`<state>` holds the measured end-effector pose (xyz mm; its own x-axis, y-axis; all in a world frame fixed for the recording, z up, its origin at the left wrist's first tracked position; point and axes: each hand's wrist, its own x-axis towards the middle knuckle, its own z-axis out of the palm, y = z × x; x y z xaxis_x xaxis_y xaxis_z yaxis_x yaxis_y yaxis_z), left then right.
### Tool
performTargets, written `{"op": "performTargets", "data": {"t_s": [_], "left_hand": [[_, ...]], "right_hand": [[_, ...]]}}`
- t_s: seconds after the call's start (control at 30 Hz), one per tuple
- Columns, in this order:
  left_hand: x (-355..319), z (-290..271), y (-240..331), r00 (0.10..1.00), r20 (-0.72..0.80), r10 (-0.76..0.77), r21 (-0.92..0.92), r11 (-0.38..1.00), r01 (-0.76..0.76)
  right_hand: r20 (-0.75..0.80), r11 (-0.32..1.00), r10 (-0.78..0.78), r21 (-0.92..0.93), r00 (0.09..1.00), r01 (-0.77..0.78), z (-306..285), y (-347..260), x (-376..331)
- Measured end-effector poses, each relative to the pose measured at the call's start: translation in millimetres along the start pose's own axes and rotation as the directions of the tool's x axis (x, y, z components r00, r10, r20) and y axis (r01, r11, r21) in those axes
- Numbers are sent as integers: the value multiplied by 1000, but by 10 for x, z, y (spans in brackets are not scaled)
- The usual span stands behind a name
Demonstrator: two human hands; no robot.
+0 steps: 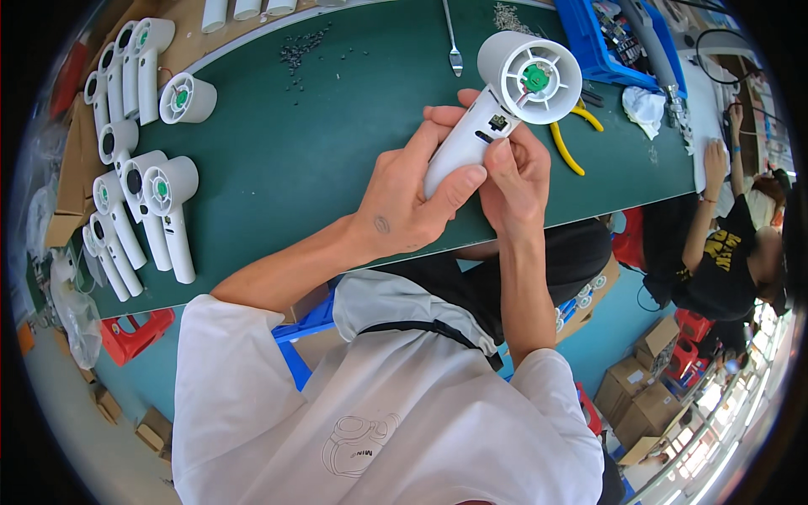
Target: Assembling small battery-operated hand-held fans at a manual assembly station.
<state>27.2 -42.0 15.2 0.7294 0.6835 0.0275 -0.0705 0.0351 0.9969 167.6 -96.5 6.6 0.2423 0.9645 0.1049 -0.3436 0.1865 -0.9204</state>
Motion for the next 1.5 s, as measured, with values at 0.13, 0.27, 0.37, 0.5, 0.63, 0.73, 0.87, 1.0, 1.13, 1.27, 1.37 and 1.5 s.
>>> {"op": "performTargets", "data": {"t_s": [0.13, 0.27, 0.37, 0.5, 0.63, 0.73, 0.87, 1.0, 1.13, 1.27, 1.37, 1.5], "left_hand": [[4, 10, 10, 1000, -21, 4, -32, 999, -5], [7, 3, -8, 1000, -26, 8, -17, 1000, -8], [24, -4, -35, 994, 59, -87, -146, 985, 95], [30, 20, -45, 999, 47, -15, -154, 988, 22], [29, -9, -48, 996, 88, -27, -208, 977, 45], [21, 9, -14, 997, 60, -51, -163, 985, 60], [-10, 32, -35, 999, 21, -42, -139, 989, 45], [-22, 15, -5, 999, 8, -48, -143, 989, 49], [-21, 5, 13, 998, 34, -57, -160, 985, 61], [-13, 21, -30, 997, -18, -74, -255, 965, 67], [-8, 20, -23, 998, -11, -63, -231, 971, 59], [7, 32, -23, 995, 36, -96, -297, 949, 102]], "right_hand": [[2, 1000, -1, -22, 1000, 1, 9, -25, 1], [-23, 999, -18, -32, 1000, 17, 43, -23, -9], [-82, 999, 15, -45, 997, -18, 62, -51, -2], [-88, 999, -3, -48, 996, -2, 39, -26, -14], [-95, 999, -16, -51, 995, 11, 51, -31, -26], [-101, 997, -16, -71, 995, 9, 45, 0, -31], [-78, 997, 3, -76, 997, -9, 38, -2, -25], [-72, 994, 1, -106, 997, -9, 77, -8, -19], [-99, 991, -44, -127, 994, 31, 93, 35, -34], [-115, 992, -31, -127, 993, 17, 107, 35, -36], [-120, 987, -53, -156, 991, 34, 107, 29, -41], [-107, 998, -2, -70, 994, -5, 96, 23, -24]]}}
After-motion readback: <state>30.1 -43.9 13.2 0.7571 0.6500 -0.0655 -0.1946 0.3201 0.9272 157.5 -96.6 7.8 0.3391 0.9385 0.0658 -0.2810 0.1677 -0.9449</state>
